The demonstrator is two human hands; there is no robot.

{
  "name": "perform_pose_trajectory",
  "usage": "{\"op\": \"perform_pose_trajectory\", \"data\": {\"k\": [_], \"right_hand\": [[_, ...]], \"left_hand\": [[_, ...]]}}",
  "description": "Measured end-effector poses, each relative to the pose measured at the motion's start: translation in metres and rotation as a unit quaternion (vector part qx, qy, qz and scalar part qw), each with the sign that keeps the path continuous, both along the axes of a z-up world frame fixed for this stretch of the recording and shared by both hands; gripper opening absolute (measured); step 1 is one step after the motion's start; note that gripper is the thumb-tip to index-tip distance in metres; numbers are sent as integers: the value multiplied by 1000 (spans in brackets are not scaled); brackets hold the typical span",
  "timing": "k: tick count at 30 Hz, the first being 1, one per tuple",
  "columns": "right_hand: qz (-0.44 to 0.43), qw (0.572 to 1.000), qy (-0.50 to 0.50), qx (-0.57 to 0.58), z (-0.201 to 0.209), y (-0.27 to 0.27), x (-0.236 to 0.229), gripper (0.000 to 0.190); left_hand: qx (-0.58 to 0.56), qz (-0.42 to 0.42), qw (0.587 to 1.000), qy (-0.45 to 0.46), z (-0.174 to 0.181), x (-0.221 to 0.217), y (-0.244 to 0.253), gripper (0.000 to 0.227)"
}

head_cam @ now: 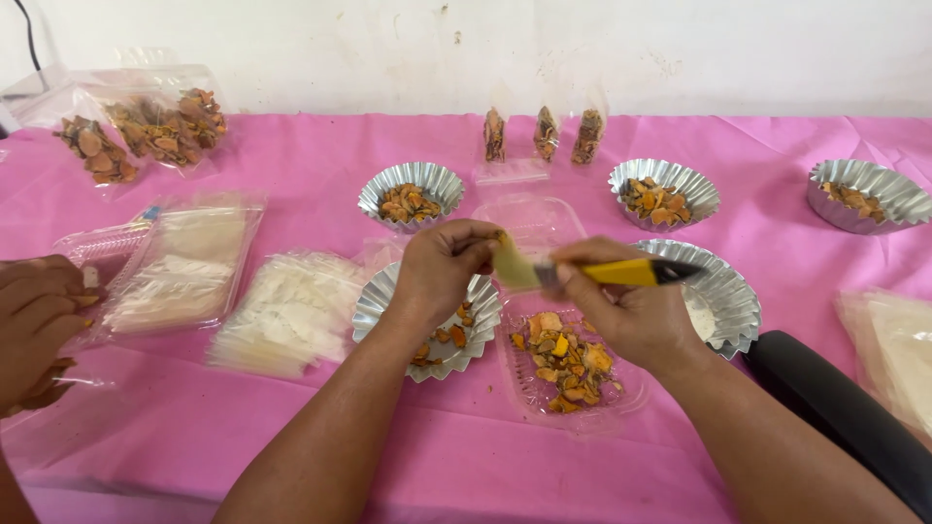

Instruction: The person uses a brush to clean and sort turmeric slices by hand, moving individual pieces from a plastic container into aluminum foil tart molds on a table.

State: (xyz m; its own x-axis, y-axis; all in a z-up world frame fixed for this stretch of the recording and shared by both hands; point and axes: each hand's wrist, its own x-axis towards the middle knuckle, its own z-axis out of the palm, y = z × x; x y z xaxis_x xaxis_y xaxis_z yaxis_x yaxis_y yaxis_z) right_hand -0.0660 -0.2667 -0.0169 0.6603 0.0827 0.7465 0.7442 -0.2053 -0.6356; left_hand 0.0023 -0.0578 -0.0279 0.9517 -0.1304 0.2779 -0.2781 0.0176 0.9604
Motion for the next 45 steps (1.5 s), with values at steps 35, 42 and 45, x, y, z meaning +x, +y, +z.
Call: {"op": "perform_pose_trajectory", "data": {"k": [35,42,45], "right_hand": [[-28,950,191,246,21,-32,20,8],[-29,955,187,228,19,-30,19,7],[-26,950,196,242,15,-28,21,7]], "left_hand": [[421,-169,866,-212,-3,-25,-11,67],[418,-37,893,-162,30,-25,21,44],[536,-28,843,-41,7,-10,27,29]]}}
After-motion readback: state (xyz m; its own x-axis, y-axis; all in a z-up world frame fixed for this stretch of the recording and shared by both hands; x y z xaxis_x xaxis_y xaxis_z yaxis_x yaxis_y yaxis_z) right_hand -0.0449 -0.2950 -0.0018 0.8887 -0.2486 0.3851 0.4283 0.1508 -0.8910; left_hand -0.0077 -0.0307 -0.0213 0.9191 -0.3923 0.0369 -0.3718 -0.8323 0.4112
